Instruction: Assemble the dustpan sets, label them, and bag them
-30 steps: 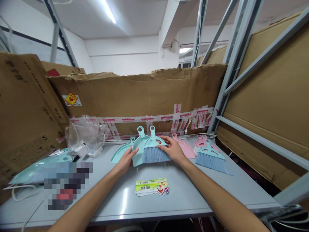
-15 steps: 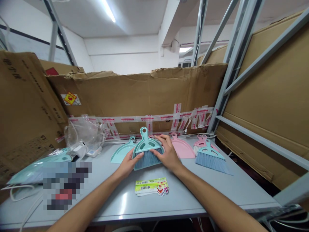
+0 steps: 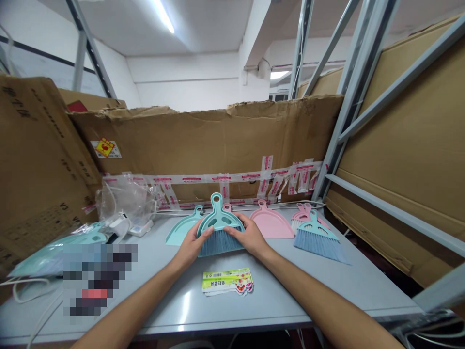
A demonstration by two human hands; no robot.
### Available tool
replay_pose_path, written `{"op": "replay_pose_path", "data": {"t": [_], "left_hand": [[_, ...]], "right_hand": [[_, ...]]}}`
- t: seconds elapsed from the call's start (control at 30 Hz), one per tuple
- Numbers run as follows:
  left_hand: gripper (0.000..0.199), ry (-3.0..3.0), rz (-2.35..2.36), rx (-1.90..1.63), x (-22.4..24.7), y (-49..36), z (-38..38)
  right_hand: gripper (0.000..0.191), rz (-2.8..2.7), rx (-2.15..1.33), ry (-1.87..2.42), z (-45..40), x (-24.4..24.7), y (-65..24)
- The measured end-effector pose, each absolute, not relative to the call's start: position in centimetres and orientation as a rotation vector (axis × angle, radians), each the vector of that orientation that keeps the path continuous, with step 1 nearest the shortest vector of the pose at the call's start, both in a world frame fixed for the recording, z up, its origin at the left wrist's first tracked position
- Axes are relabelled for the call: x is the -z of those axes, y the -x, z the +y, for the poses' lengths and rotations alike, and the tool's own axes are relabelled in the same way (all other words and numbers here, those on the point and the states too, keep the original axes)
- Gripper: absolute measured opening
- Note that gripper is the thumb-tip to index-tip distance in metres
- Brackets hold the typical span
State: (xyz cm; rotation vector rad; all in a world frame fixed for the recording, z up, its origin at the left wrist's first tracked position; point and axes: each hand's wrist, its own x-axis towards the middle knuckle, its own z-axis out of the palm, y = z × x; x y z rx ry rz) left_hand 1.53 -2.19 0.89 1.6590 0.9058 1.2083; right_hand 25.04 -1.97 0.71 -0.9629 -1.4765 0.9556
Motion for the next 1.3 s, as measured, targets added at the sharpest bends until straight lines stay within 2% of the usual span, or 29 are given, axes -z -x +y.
{"op": "replay_pose_path", "data": {"t": [0.2, 0.63, 1.07, 1.3], "left_hand": [[0.055, -1.657, 0.904, -1.213, -0.7, -1.4, -2.0], [0.051, -1.679, 0.945, -1.217, -1.3, -1.5, -2.4], [0.056, -1.701, 0.949, -1.256, -1.6, -1.9, -2.5], [0.051, -1.703, 0.984, -1.27, -1.1, -1.9, -2.2]], "right_hand": [[0.056, -1.524, -0.896, 0.96, -2.5, -1.3, -24.8], [0.046, -1.443, -0.929, 0.976, -2.4, -1.0, -24.4], [0.054, -1.385, -0.973, 0.927, -2.1, -0.2, -24.1], [0.056, -1.303, -1.059, 0.893, -2.2, 0.0, -23.6]]}}
